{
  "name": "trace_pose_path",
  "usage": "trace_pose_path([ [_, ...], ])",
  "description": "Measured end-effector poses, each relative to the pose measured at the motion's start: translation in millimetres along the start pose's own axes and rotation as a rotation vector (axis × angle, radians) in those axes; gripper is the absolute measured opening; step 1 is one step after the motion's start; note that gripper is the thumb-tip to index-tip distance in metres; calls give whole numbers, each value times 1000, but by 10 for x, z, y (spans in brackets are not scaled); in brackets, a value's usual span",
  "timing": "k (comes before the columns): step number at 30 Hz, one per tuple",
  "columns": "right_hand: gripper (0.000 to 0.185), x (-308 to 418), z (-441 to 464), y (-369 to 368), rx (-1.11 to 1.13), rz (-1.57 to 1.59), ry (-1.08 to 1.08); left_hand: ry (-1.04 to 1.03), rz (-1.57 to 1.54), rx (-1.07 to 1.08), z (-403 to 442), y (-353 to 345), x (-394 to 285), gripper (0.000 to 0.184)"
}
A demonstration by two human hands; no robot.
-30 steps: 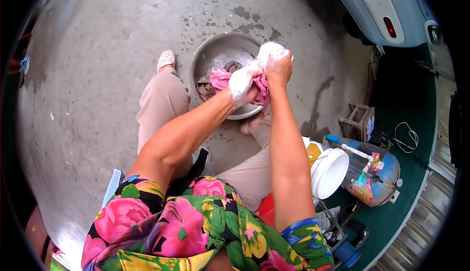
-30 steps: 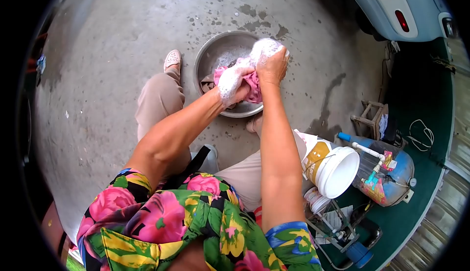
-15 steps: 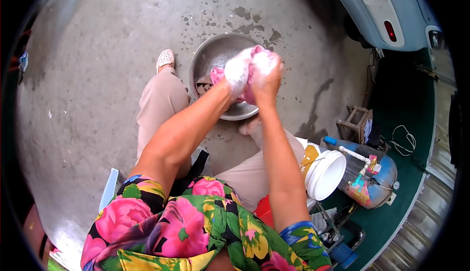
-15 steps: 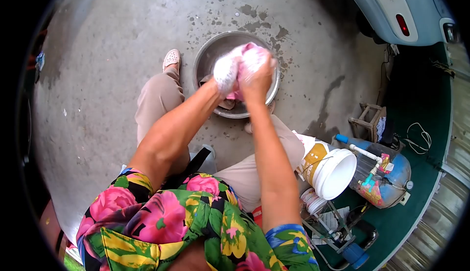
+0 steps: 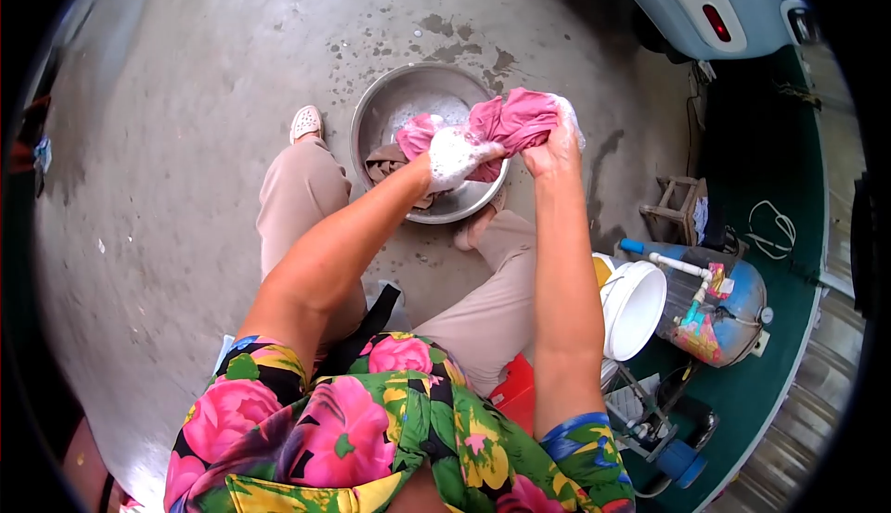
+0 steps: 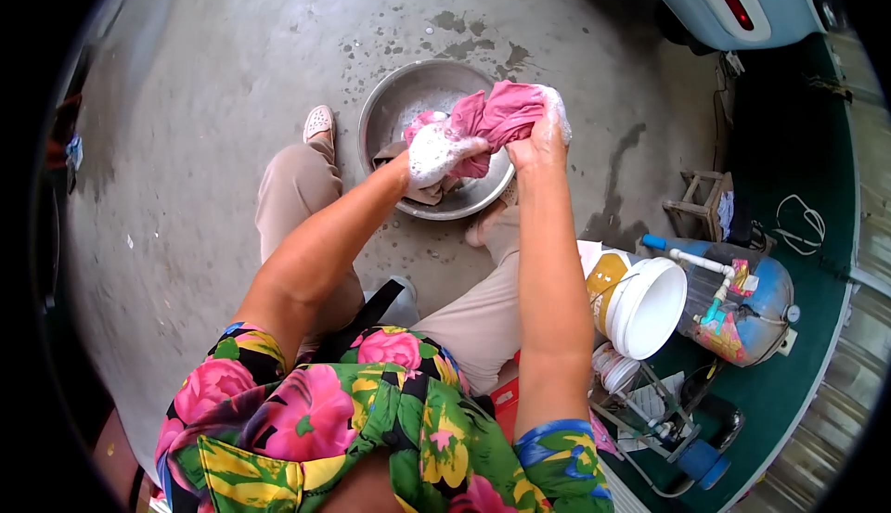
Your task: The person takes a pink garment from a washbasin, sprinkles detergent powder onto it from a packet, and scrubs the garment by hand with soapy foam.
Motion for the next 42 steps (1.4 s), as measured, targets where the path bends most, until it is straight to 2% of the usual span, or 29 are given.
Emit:
trace_pose_path([
  [1,26,77,-64,52,-10,-54,16,-185,78,-89,6,120,-137,30],
  [3,21,239,-153,159,44,-93,51,-185,-105,-208,-190,249,-145,25],
  [4,21,309,-185,225,40,-79,69,-184,41,-198,-241,333,-283,22],
  [6,14,498,-236,144,211,-249,179,-369,-178,-229,-193,555,-303,18],
  [8,19,585,-315,208,201,-291,208,-430,-612,-107,-353,458,-645,15],
  [10,16,736,-393,129,186,-352,281,-397,-654,-74,-418,509,-754,18],
  [12,16,810,-397,132,172,-333,273,-472,-666,-25,-450,505,-949,25],
  [16,21,850,-359,-7,233,-315,239,-485,-600,64,-429,479,-1031,32],
  [18,24,654,-335,-160,244,-239,232,-341,-685,164,-343,269,-808,42],
  [20,35,141,-285,-337,279,-250,18,-266,-805,319,-286,-82,-729,41],
  [22,29,-238,-375,-513,344,-336,-158,-216,-608,221,-201,-51,-610,38],
  [23,29,-296,-381,-474,342,-335,-162,-199,-669,244,-199,-44,-567,34],
  [24,25,-155,-378,-482,328,-480,37,-200,-672,242,-182,-8,-517,34],
  [25,22,-8,-408,-533,316,-624,237,-184,-632,107,-153,171,-373,32],
  [26,22,-73,-407,-541,324,-628,232,-169,-594,-30,-162,342,-231,29],
  [28,19,26,-611,-700,152,-896,450,-223,-683,-82,-110,414,-94,28],
  [29,18,-15,-767,-913,114,-1159,533,-271,-938,-48,-47,379,-1,29],
  [30,24,-276,-700,-879,248,-1194,713,-314,-1197,-9,-15,333,51,30],
  [31,30,-336,-756,-1001,201,-1379,761,-274,-1354,111,-1,191,55,30],
  [32,36,-381,-814,-1099,152,-1565,805,-366,-1252,211,29,98,6,26],
  [33,44,-303,-607,-977,84,-1680,765,-323,-1210,155,44,81,89,24],
  [34,39,-143,-418,-894,8,-1725,566,-280,-1166,99,33,77,163,22],
  [35,39,-59,-232,-787,-11,-1717,476,-191,-1115,125,-78,47,34,16],
  [36,40,8,-64,-722,-30,-1706,395,-372,-1159,176,-249,-4,-441,20],
  [38,40,55,-56,-845,80,-1625,494,-329,-1283,-47,-220,197,-395,31],
  [39,38,29,-157,-1067,243,-1627,569,-440,-1289,82,-243,251,-544,44],
  [40,36,-16,-271,-1268,410,-1618,643,-347,-1369,-17,-250,363,-408,51],
  [41,29,-145,-295,-1320,577,-1672,540,-351,-1378,-29,-270,394,-388,50],
  [42,29,-114,-289,-1319,591,-1671,540,-352,-1387,-45,-344,398,-417,48],
])
Point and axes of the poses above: each hand's wrist, its own z-axis towards the middle knuckle, its own y-axis out of the back of the hand, x = y × z, the point moved 10 cm from there along z, towards the middle knuckle, and after that the axes turned 14 degrees about x, right-handed, at the moved point
